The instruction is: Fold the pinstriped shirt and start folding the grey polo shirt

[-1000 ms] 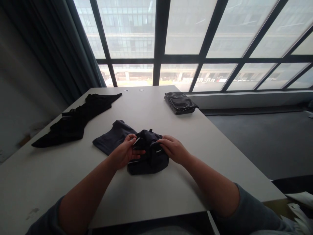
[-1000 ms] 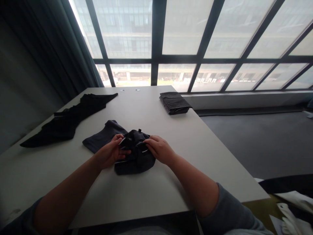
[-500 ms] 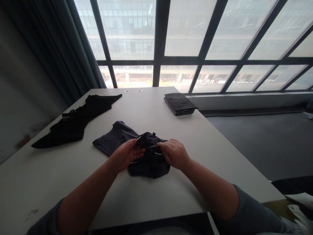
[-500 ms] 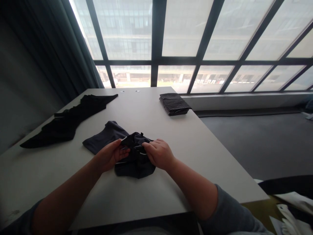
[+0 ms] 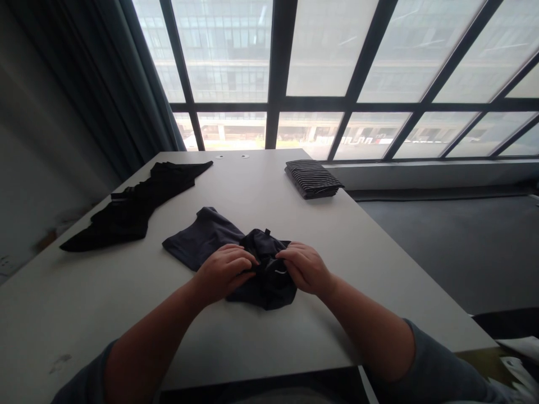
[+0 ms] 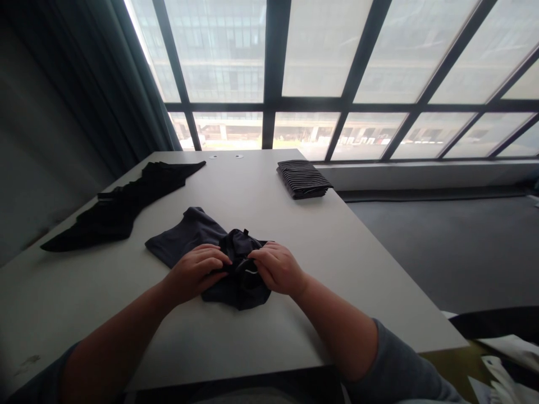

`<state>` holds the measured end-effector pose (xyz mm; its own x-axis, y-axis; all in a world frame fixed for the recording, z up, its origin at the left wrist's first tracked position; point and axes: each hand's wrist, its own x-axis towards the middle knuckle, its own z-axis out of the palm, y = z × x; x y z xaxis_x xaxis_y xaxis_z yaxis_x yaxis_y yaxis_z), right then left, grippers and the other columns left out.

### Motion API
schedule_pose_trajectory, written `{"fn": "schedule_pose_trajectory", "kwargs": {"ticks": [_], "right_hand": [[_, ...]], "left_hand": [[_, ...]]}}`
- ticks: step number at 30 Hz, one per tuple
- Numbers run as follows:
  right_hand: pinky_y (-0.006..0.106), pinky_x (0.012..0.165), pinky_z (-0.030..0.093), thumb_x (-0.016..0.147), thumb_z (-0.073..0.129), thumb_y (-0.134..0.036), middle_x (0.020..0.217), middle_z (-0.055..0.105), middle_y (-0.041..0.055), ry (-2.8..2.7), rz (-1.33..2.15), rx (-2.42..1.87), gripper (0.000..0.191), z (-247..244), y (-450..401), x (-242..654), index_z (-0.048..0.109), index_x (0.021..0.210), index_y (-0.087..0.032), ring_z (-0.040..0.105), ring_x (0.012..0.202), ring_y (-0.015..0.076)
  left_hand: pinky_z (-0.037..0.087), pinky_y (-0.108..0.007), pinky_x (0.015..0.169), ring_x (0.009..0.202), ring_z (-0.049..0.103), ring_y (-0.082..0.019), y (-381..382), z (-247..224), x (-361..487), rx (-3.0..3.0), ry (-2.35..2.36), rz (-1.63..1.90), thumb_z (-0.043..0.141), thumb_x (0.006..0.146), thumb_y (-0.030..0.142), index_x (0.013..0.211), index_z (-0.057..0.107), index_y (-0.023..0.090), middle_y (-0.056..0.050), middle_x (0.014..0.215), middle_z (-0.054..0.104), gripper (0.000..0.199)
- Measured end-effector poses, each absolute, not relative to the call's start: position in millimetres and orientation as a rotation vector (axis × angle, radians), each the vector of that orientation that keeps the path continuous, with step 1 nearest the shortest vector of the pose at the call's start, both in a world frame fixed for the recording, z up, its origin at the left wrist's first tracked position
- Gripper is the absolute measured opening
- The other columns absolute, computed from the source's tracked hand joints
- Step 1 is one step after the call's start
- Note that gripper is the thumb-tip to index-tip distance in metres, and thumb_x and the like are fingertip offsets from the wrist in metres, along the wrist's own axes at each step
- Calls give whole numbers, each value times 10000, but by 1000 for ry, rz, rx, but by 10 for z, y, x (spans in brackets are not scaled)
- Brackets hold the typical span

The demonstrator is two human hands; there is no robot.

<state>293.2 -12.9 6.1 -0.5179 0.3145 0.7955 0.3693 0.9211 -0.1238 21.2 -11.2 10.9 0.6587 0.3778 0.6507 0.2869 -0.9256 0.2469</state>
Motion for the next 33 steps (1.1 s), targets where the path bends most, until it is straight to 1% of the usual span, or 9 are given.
{"fn": "schedule_pose_trajectory", "kwargs": {"ticks": [4,8,11,14,16,20,24,28,33], "right_hand": [[265,723,460,1027,436,-149,809,651,34,-2181,-11,-448,162,53,-142,2925,580,1098,-170,563,691,111],[255,691,428,1026,510,-234,743,605,11,-2210,60,-385,83,52,-132,2924,571,1026,-177,518,643,100],[231,653,399,1025,542,-221,727,571,6,-2173,119,-440,73,80,-122,2950,569,974,-177,493,649,93],[208,635,397,1045,509,-205,743,556,14,-2109,178,-555,125,101,-127,2986,564,939,-171,490,667,87],[198,630,397,1055,498,-215,741,559,9,-2092,201,-597,143,86,-136,3008,556,931,-171,486,657,80],[204,600,349,1056,522,-292,675,540,-9,-2102,156,-665,214,30,-134,3071,544,882,-169,432,592,70],[213,607,324,1015,618,-458,686,541,-3,-2271,149,-711,348,102,-70,3225,561,848,-159,430,611,74],[245,798,432,964,712,-434,799,604,27,-2483,134,-885,312,305,3,3463,647,861,-147,539,744,98],[314,899,498,955,729,-411,999,631,83,-2568,147,-901,266,599,82,3683,758,840,-174,608,902,141]], "left_hand": [[536,-406,1049,979,739,-187,-99,59,247,2763,499,1158,555,952,69,893,508,220,-47,1062,780,169],[547,-326,782,777,634,-166,-126,28,248,2682,549,1359,513,936,89,870,419,239,-33,909,688,189],[511,-316,723,788,594,-178,-177,4,237,2613,603,1349,573,964,198,990,449,243,-51,966,640,134],[544,-353,769,888,637,-224,-208,-37,228,2521,587,1219,618,988,459,1296,472,222,-95,1068,643,415],[559,-382,840,935,659,-239,-192,-64,224,2482,651,1103,564,1022,484,1372,485,211,-103,1082,667,451],[502,-483,1069,1165,650,-289,-52,-84,186,2480,915,786,584,1010,331,1105,673,215,-138,1290,668,174],[456,-491,1170,1409,540,-348,121,-44,71,2205,968,568,660,952,395,1029,727,213,-133,1635,447,209],[557,-443,1017,1165,693,-301,166,58,-11,1917,975,584,691,935,447,1088,682,205,-115,1265,728,287],[583,-360,811,958,720,-244,149,333,4,1781,924,825,809,844,408,811,543,191,-105,1135,748,346]]}}
